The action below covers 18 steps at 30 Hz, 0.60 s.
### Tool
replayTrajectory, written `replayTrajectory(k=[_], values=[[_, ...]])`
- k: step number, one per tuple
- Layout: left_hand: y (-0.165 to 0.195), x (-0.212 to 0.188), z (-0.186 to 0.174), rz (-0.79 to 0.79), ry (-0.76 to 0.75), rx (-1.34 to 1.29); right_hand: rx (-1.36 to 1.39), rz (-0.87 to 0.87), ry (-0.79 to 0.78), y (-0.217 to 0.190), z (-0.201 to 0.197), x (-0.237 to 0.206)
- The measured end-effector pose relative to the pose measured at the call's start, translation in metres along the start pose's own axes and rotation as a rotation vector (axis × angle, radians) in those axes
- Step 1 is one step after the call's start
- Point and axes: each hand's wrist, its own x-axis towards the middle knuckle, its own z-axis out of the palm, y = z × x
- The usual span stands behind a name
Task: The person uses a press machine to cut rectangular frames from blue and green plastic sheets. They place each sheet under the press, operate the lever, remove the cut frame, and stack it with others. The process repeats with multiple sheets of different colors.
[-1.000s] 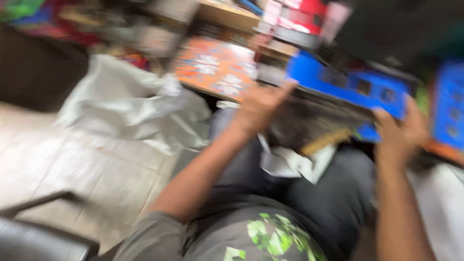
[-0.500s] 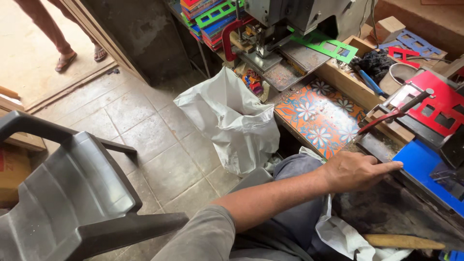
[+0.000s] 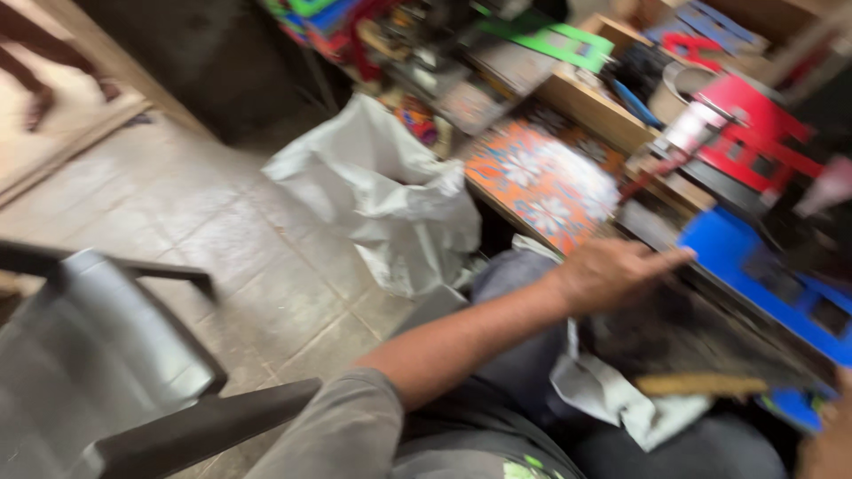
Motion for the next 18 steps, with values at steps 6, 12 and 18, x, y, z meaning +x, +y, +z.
replayTrajectory(k=[6,12,18], values=[[0.006,0.000,-0.015,0.044,0.050,-0.028,0.034,-0.145,-0.009,0.034,-0.021,0.019],[0.023,0.010,-0.039,0.044,0.049,-0.041,0.190,-0.104,0.011,0.031,-0.027,0.015],[0.034,0.016,-0.052,0.035,0.075,-0.054,0.141,-0.111,-0.010,0.014,-0.028,0.011]])
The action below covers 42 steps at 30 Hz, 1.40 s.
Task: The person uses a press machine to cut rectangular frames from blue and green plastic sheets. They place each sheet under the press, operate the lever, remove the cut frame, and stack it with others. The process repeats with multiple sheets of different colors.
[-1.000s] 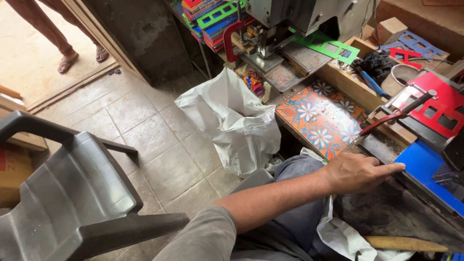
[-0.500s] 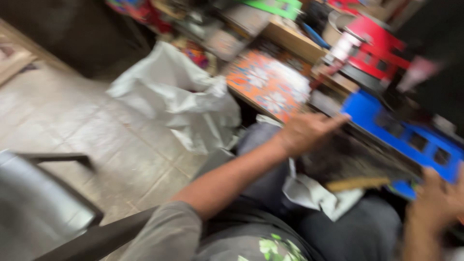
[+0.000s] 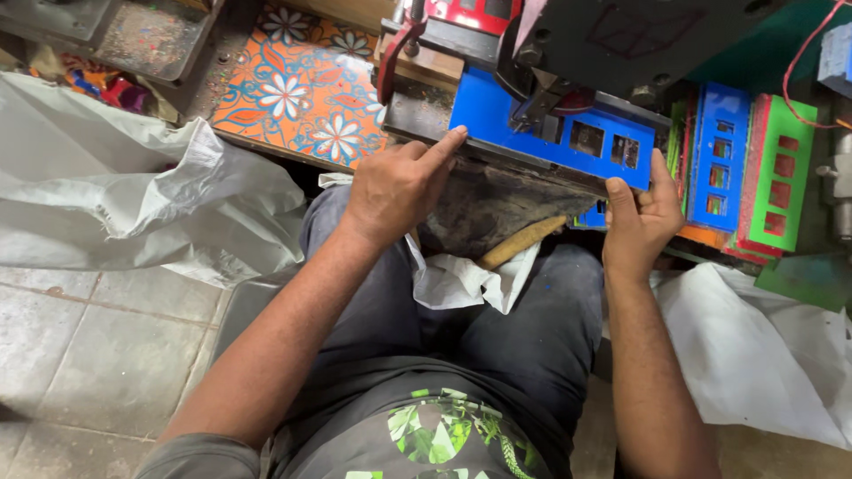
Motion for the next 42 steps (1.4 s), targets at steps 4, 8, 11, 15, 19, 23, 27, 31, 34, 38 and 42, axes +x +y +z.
replayTrajectory(k=[4,8,11,15,19,23,27,31,34,38,42], values=[[0.001,-0.001,0.000,-0.009,-0.014,0.028,-0.014,0.007,-0.001,-0.002,-0.001,0.000],[0.002,-0.001,-0.001,-0.004,-0.004,0.022,-0.006,0.002,0.004,0.001,-0.001,-0.001],[0.003,0.000,-0.002,-0.006,-0.005,0.020,0.003,0.000,0.000,0.002,-0.003,-0.001],[0.003,-0.002,0.000,0.006,0.019,0.038,-0.036,-0.004,0.003,0.002,-0.005,-0.001],[0.002,-0.007,0.001,-0.002,-0.014,0.030,-0.034,-0.003,-0.016,0.001,-0.007,-0.004],[0.001,-0.003,0.001,0.009,0.004,0.024,-0.039,0.012,0.005,0.000,-0.004,-0.002],[0.003,-0.002,0.001,0.009,-0.006,0.006,-0.017,0.004,0.001,-0.002,-0.004,-0.001],[0.003,-0.005,0.003,0.001,-0.020,0.009,-0.028,0.005,-0.006,0.000,-0.005,-0.004],[0.003,-0.006,0.005,0.003,-0.004,0.008,-0.024,-0.025,0.006,0.004,-0.006,-0.003],[0.005,-0.005,0.007,0.002,-0.028,0.027,-0.011,-0.012,0.006,0.007,-0.009,-0.001],[0.006,-0.005,0.009,-0.001,-0.025,0.000,-0.019,-0.008,0.006,0.007,-0.010,-0.001]])
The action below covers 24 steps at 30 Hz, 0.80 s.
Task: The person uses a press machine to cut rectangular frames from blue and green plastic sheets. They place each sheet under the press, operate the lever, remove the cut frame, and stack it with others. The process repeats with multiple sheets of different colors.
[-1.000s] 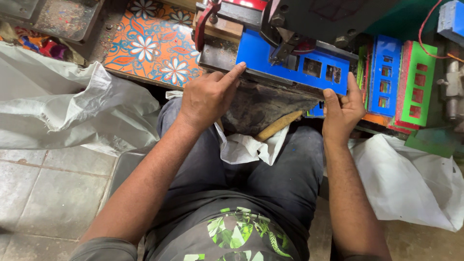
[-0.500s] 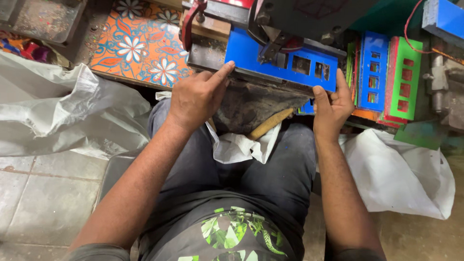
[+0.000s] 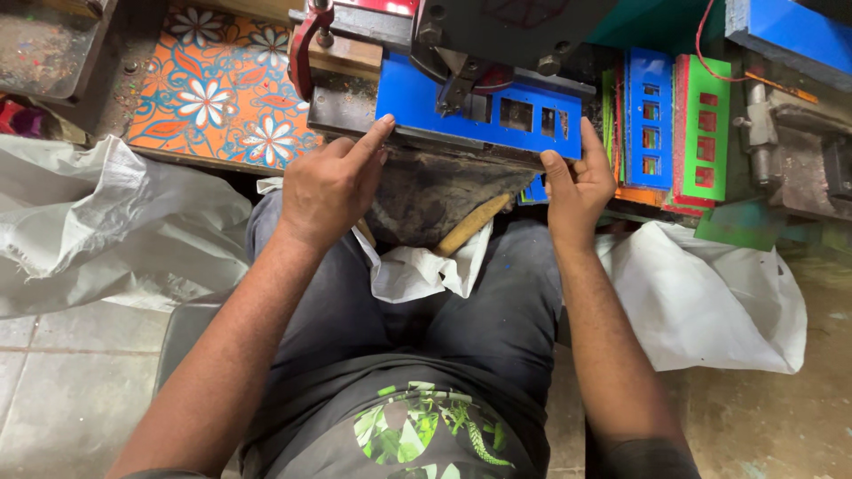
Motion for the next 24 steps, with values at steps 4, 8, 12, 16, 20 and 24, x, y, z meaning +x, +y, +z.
replayTrajectory(k=[4,8,12,16,20,24], values=[[0.000,0.000,0.000,0.005,0.005,-0.023,-0.043,-0.020,0.011,-0.001,-0.001,0.001],[0.000,0.001,0.000,0.009,0.001,-0.015,-0.078,-0.081,-0.016,-0.004,-0.003,0.005],[-0.001,0.001,-0.001,0.011,-0.004,-0.008,-0.182,-0.126,0.012,-0.018,-0.003,0.006],[-0.003,0.002,-0.005,0.030,0.014,-0.026,-0.566,-0.279,0.074,-0.049,0.000,0.004],[-0.004,0.004,-0.010,0.013,0.005,-0.064,-0.736,-0.412,-0.064,-0.082,0.007,0.006],[-0.002,0.004,-0.013,0.006,0.004,-0.115,-0.957,-0.491,-0.257,-0.107,0.005,0.015]])
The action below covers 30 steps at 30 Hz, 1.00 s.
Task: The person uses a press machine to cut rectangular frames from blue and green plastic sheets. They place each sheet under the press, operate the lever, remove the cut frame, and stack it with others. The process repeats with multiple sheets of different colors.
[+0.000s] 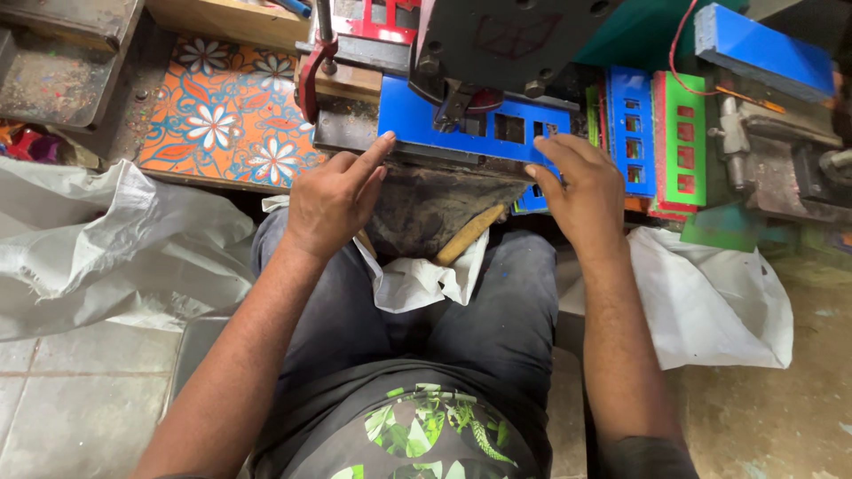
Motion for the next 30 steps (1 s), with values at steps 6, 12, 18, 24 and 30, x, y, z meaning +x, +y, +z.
replayTrajectory(k=[6,12,18,24,30], values=[[-0.010,-0.002,-0.006,-0.007,0.056,-0.085,-0.019,-0.054,-0.197,0.005,-0.013,0.018],[-0.023,-0.003,-0.017,0.009,0.083,-0.114,0.040,-0.004,-0.288,0.011,-0.017,0.024],[-0.031,-0.003,-0.032,-0.025,0.102,-0.106,0.083,-0.034,-0.324,0.020,-0.019,0.026],[-0.037,-0.002,-0.035,-0.085,0.110,-0.119,0.107,-0.077,-0.308,0.027,-0.016,0.025],[-0.039,-0.004,-0.031,-0.090,0.136,-0.144,0.128,-0.122,-0.299,0.032,-0.015,0.025]])
